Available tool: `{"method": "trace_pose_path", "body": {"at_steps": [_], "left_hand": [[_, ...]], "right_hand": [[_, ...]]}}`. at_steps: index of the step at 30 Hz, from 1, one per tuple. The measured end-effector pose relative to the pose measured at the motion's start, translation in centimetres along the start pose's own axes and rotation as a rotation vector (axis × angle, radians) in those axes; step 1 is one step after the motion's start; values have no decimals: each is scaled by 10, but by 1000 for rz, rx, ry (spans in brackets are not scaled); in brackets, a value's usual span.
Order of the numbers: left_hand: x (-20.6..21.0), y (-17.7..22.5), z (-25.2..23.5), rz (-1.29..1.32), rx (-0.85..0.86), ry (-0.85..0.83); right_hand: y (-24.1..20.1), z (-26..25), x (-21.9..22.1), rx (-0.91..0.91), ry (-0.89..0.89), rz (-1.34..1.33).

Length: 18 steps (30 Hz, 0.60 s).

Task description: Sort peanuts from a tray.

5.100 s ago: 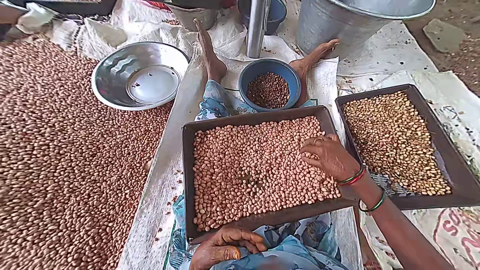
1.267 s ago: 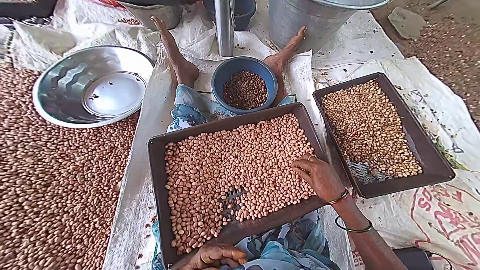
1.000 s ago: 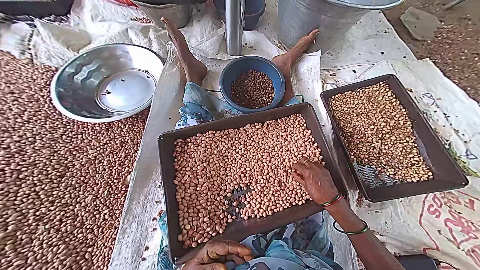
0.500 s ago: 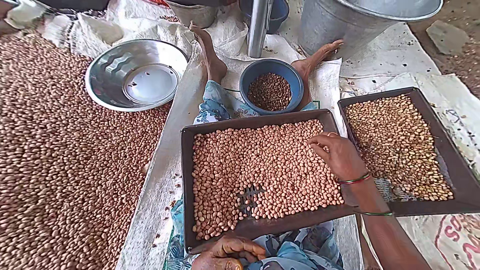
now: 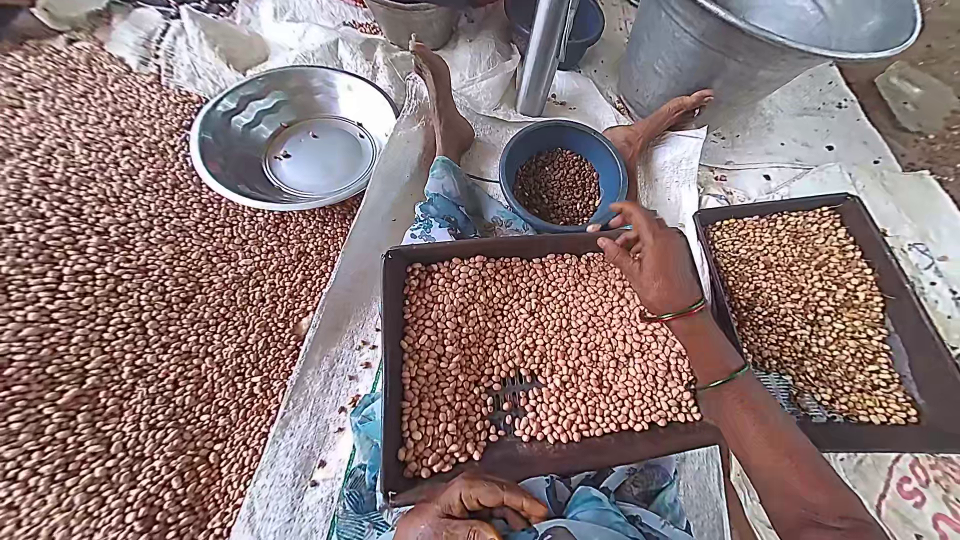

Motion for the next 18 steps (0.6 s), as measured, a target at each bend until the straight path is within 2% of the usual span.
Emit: {"method": "trace_pose_path", "body": {"at_steps": [2, 3, 5, 7, 10, 12, 13, 15, 17, 18], "left_hand": [[0, 1, 1, 8, 11, 9], [-1, 2, 2, 0, 15, 13], [-1, 3, 1, -8, 20, 22], [0, 2, 0, -10, 16, 22], [2, 2, -1, 0, 0, 14], [1, 2, 0, 13, -1, 22], [0, 2, 0, 19, 2, 23], [0, 1, 1, 24, 1, 19], [0, 0, 1, 16, -2, 13], [0, 0, 1, 11, 0, 4]], "right_hand": [[-2, -14, -12, 3, 87, -26], [-13, -11, -4, -70, 67, -97], [-44, 1, 34, -260, -16, -215], [-63, 12, 92, -370, -118, -197], [-85, 20, 160, -238, -187, -265], [-113, 32, 185, -161, -334, -288], [-130, 46, 192, -189, -429, -306], [-155, 84, 190, -385, -611, -390], [-152, 122, 173, -626, -758, -362], [-138, 132, 163, -659, -826, -267]]}}
Point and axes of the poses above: each hand's wrist, its own z-axis away from the middle knuckle, its own x-axis out of the palm, y = z × x, the point moved 10 cm from there along -z, towards the middle knuckle, and after that the axes turned 10 degrees about y, right-handed, at the moved point
